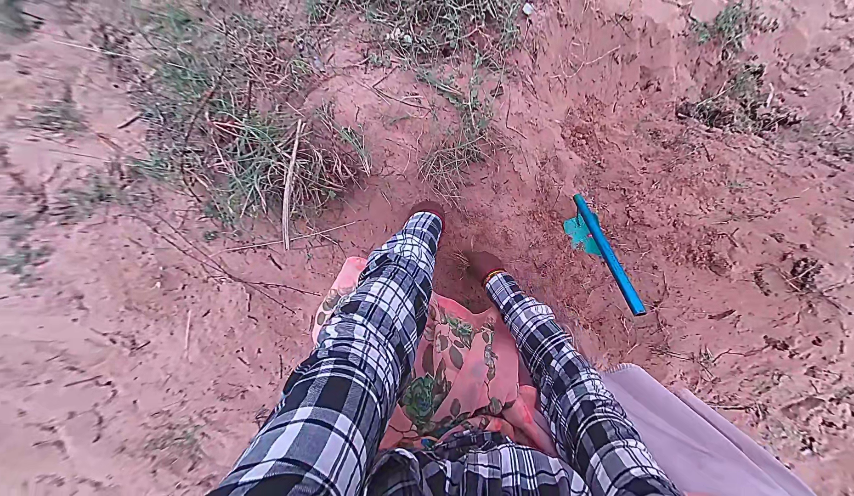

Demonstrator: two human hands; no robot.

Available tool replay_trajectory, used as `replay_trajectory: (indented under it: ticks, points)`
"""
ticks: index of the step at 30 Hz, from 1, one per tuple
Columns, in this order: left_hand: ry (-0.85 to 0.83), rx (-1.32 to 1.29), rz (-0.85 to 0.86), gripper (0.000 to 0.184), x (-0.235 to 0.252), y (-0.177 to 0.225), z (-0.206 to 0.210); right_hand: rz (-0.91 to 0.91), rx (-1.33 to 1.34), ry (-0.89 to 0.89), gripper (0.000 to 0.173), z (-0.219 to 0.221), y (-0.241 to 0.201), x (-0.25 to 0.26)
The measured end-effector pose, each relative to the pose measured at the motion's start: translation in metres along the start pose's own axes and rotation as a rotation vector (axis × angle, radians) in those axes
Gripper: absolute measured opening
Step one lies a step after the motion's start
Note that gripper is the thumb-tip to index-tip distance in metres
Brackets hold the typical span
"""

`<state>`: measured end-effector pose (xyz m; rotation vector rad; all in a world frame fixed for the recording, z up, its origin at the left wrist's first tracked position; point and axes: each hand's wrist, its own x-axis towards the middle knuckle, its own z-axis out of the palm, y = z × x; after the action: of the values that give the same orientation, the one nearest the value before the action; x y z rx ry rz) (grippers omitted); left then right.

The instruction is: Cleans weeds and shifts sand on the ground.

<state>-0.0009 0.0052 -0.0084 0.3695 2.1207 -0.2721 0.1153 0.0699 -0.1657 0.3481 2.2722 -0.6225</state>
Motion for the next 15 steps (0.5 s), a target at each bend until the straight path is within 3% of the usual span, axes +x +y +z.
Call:
replay_trajectory:
  ticks: [6,13,15]
  points:
    - [0.001,-0.078,-0.050,0.038,-0.002,0.002,-0.002,0.124,0.074,0.151,0.029,-0.002,0.018,0.000]
    - [-0.026,-0.095,-0.031,0.036,0.005,0.001,-0.010,0.254,0.552,0.672,0.021,-0.029,0.041,-0.028]
    - [0.037,-0.080,-0.005,0.036,0.015,-0.003,-0.004,0.286,0.460,0.581,0.025,-0.042,0.038,-0.021]
